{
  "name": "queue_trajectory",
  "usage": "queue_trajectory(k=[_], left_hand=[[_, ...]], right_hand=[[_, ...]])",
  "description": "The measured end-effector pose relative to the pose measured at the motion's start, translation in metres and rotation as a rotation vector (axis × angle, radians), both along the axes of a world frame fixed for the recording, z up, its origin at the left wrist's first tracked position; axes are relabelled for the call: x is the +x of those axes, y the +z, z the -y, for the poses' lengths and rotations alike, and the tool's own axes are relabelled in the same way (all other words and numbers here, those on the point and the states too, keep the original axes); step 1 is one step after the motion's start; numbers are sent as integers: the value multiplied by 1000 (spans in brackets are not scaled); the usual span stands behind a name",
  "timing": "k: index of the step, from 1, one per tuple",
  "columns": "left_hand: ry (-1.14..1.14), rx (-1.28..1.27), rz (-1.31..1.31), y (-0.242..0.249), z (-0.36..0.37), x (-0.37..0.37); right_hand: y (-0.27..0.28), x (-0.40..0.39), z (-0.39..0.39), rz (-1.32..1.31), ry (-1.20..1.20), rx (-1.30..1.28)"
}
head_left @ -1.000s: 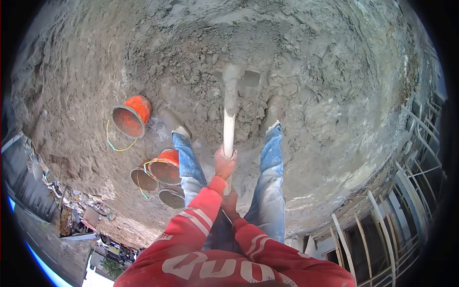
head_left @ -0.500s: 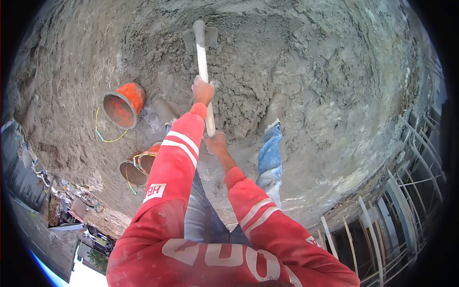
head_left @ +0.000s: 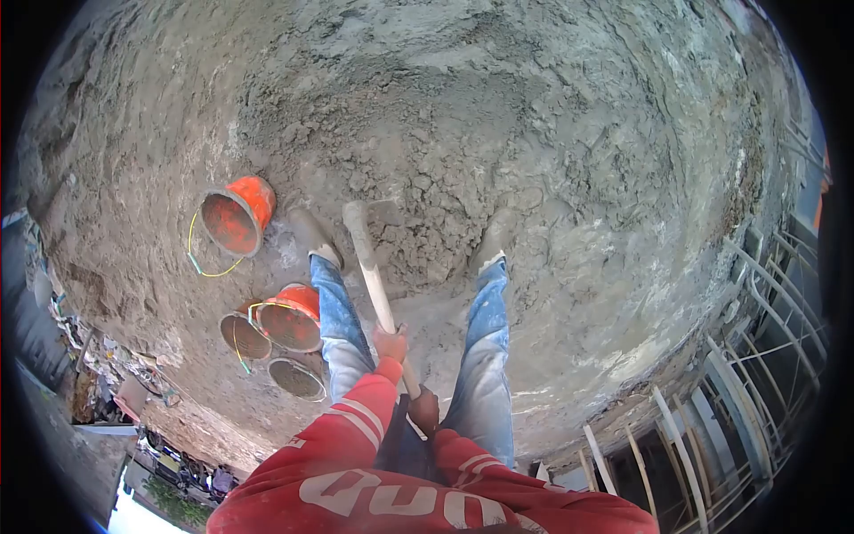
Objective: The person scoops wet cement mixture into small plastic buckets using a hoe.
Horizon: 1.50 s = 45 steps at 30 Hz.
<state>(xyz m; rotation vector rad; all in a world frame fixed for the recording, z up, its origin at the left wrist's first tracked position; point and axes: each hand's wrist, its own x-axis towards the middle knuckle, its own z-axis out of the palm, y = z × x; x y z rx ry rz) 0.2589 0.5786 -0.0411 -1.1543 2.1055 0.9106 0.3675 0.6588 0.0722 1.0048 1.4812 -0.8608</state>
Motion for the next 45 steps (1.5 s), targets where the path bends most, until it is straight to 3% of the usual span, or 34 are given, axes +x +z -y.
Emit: queue_trajectory(k=[2,3,5,6,7,11,14,16,20,23,24,25,26,28,31,33,35,38,39,40,42,44,45], left_hand=[[69,134,-165,-27,12,-29],[192,257,-189,12,-1,-101],[153,214,-407,12,-13,-182],[111,242,-331,20,-16,-230],[-48,32,-471,-23,-14,-248],[-123,99,-458,-75,-28,-355],[-292,-18,-321,-122,-36,-348],[-324,6,-189,-143,-33,-307],[-337,-23,-21,-131,-44,-236],[-276,18,123,-117,-39,-173],[-409,-144,83,-131,-35,-129],[-208,52,228,-113,-29,-114],[-237,-10,165,-80,-29,-100],[-167,-1,67,-66,-12,-32],[-59,32,90,-2,-3,25],[-26,-9,91,-25,11,79],[14,-30,31,-33,17,74],[9,10,-176,-27,34,-20],[242,172,-57,11,35,-90],[288,227,-193,5,43,-117],[46,46,-262,22,57,-191],[-14,-20,-426,-24,82,-220],[-32,-81,-443,-31,87,-237]], right_hand=[[-21,-47,-2,-200,115,20],[-46,-60,-1,-328,101,28],[-90,-108,-4,-560,39,-5],[-104,-147,-6,-648,67,-6],[-119,-184,-7,-714,0,-18],[-175,-272,-10,-973,-28,13],[-193,-273,-4,-727,-111,-74],[-170,-248,6,-146,-567,-266],[-128,-189,-6,-196,-620,-261],[-98,-139,-16,-110,-457,-182],[-102,-96,-10,-137,-361,-105],[-95,-64,-12,-145,-267,-119],[-78,-47,-8,-199,-229,-82],[-26,-45,-2,-84,18,26],[15,-8,4,250,0,39],[37,-20,8,315,-47,95],[26,-24,17,215,-18,111],[-15,-37,27,-97,92,31],[-29,-60,35,-187,104,43],[-43,-86,44,-277,116,54],[-75,-134,57,-415,64,-23],[-94,-186,69,-466,67,-86],[-118,-196,72,-656,131,-147]])
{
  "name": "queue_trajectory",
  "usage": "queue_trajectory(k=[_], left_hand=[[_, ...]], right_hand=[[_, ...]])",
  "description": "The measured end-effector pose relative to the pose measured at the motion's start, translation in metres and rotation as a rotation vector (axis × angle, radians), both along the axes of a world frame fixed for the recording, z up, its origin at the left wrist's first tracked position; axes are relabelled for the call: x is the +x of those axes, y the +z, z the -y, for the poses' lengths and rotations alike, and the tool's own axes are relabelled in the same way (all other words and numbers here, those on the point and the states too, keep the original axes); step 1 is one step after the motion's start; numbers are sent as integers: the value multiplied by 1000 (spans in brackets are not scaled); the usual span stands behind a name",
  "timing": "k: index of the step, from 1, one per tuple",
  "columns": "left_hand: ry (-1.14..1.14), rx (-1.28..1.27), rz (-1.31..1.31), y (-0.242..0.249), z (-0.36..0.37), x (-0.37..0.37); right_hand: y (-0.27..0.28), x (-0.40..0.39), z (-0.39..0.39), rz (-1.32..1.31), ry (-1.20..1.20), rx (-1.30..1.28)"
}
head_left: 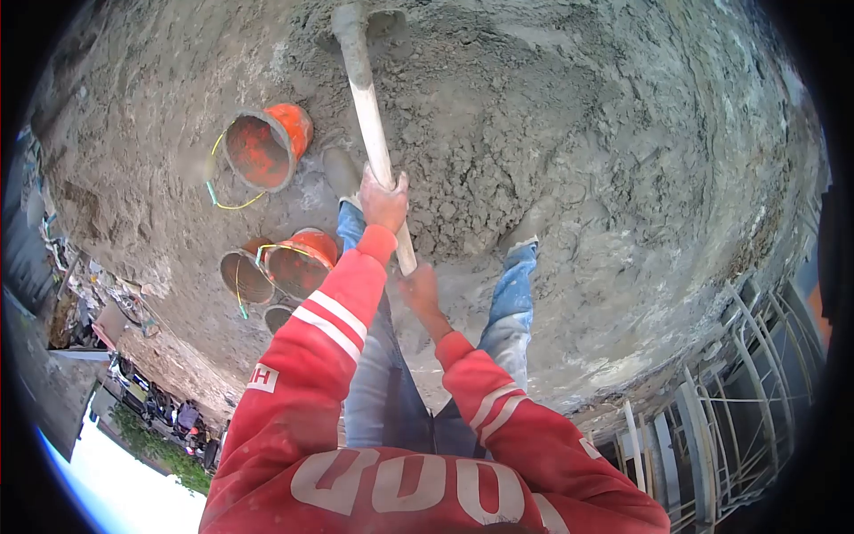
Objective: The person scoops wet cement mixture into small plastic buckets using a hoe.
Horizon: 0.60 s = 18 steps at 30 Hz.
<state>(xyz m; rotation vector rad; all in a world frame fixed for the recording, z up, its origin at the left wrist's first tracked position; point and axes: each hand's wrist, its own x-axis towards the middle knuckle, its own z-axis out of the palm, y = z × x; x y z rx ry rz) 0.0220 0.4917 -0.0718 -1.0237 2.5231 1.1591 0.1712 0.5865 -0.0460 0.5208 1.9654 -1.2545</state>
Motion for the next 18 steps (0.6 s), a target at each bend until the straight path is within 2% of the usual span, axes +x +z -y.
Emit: queue_trajectory(k=[1,2,4,5,6,7,8,10,12,14,16,18], left_hand=[[-8,-63,-17,-3,2,-11],[-11,-65,-12,-10,1,-11],[-39,-201,170,-31,-4,-3],[-49,-215,186,-48,-8,18],[-49,-130,370,-53,-13,40],[-51,-42,551,-55,-20,65],[-106,-86,641,-60,-28,97],[-153,-56,774,-65,-45,158],[-159,-28,813,-63,-60,163],[-101,-48,882,-58,-72,157],[-112,-9,916,-74,-61,166],[-95,16,903,-80,-56,157]], right_hand=[[-21,-3,2,-191,65,-52],[-27,-6,4,-185,62,-54],[-35,-12,5,-78,-101,-235],[-46,9,2,9,-35,-187],[-48,40,-3,94,32,-135],[-16,46,-10,221,11,-43],[15,52,-18,344,-12,51],[24,102,-30,610,-114,7],[15,135,-36,564,-198,-12],[13,127,-47,531,-275,-30],[37,82,-59,722,-267,-196],[41,66,-57,748,-264,-188]])
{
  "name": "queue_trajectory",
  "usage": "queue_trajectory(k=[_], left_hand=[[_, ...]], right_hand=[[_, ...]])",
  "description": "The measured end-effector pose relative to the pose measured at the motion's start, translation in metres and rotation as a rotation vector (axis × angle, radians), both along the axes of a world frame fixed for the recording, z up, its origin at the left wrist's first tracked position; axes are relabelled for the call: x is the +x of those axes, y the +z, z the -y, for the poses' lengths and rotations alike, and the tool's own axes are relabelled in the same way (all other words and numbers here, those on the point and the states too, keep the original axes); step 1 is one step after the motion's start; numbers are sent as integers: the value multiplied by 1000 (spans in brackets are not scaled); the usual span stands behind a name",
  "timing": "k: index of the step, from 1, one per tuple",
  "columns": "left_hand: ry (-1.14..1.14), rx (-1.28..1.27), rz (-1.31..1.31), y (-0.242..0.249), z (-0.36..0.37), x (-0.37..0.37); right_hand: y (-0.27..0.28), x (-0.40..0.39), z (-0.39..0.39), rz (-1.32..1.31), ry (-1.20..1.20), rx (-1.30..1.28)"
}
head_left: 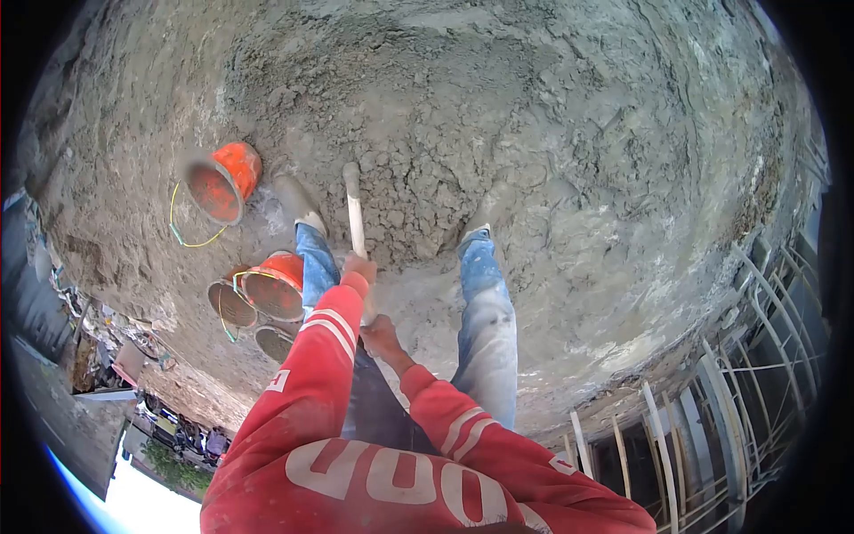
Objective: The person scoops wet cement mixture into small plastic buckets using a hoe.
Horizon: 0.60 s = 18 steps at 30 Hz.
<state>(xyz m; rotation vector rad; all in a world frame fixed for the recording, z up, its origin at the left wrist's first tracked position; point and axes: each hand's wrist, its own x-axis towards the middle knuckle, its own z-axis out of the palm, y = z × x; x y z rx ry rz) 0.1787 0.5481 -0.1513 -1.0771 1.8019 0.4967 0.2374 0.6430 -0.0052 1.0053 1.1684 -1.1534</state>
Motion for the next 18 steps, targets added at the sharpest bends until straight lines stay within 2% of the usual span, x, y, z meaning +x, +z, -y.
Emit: queue_trajectory(k=[2,3,5,8,10,11,15,18], left_hand=[[-261,-98,-139,8,-5,-10],[-259,-109,-136,8,-4,-12],[-116,-81,-18,-4,-5,-28],[12,-72,23,4,-27,-57],[37,-86,-19,7,-41,-57],[64,-104,-64,8,-47,-57],[133,-88,-114,-17,-44,-39],[83,-89,-131,-29,-35,-33]], right_hand=[[-7,-12,0,17,20,-3],[-10,-13,0,-7,35,-16],[-28,-12,1,-33,49,-33],[-55,-10,-5,-126,30,-26],[-51,-29,-26,-126,38,-84],[-44,-38,-39,42,-72,-176],[-49,-34,-53,-11,-130,-245],[-44,-38,-47,-43,-115,-227]])
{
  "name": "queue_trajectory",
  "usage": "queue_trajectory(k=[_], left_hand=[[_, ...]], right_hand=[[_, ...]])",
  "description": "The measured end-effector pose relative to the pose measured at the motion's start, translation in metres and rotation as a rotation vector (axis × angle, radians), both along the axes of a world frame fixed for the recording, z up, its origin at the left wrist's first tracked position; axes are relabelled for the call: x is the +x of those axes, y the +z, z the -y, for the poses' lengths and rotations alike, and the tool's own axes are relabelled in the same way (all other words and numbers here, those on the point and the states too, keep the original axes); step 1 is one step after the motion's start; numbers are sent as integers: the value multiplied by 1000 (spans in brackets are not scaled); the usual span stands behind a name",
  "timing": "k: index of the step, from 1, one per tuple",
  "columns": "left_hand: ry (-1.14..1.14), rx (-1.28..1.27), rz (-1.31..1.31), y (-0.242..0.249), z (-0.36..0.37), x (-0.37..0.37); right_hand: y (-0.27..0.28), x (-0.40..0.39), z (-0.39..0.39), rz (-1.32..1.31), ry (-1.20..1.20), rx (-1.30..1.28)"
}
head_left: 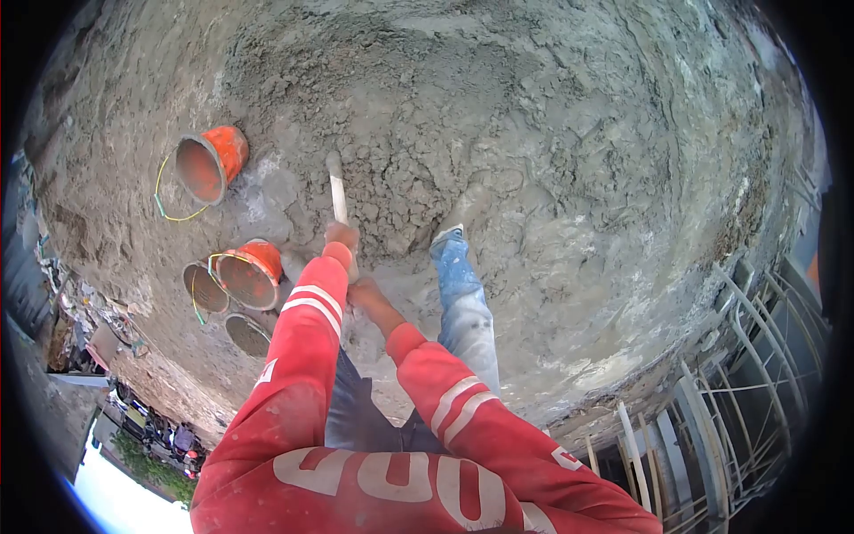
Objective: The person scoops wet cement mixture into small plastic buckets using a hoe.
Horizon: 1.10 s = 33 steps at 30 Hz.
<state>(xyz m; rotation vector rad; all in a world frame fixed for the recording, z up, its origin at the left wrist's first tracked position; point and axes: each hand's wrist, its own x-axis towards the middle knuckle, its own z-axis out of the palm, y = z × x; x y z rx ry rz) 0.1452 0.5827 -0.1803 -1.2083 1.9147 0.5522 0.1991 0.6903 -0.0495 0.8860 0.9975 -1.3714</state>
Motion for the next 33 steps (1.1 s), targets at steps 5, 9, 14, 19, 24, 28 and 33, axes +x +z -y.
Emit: queue_trajectory(k=[5,9,14,19,24,28,33], left_hand=[[6,93,-23,46,12,-19],[62,281,-88,16,45,1],[262,404,-370,-64,35,34],[336,557,-299,-5,51,24],[384,696,-325,-10,73,68],[283,570,-350,-5,81,99],[247,424,-372,-51,74,111]], right_hand=[[24,-7,32,130,-116,-5],[6,12,68,151,-130,91],[36,-17,56,77,-57,121],[38,1,78,90,5,190],[22,66,103,-17,62,260],[17,109,122,-169,230,418],[23,128,106,-120,174,475]])
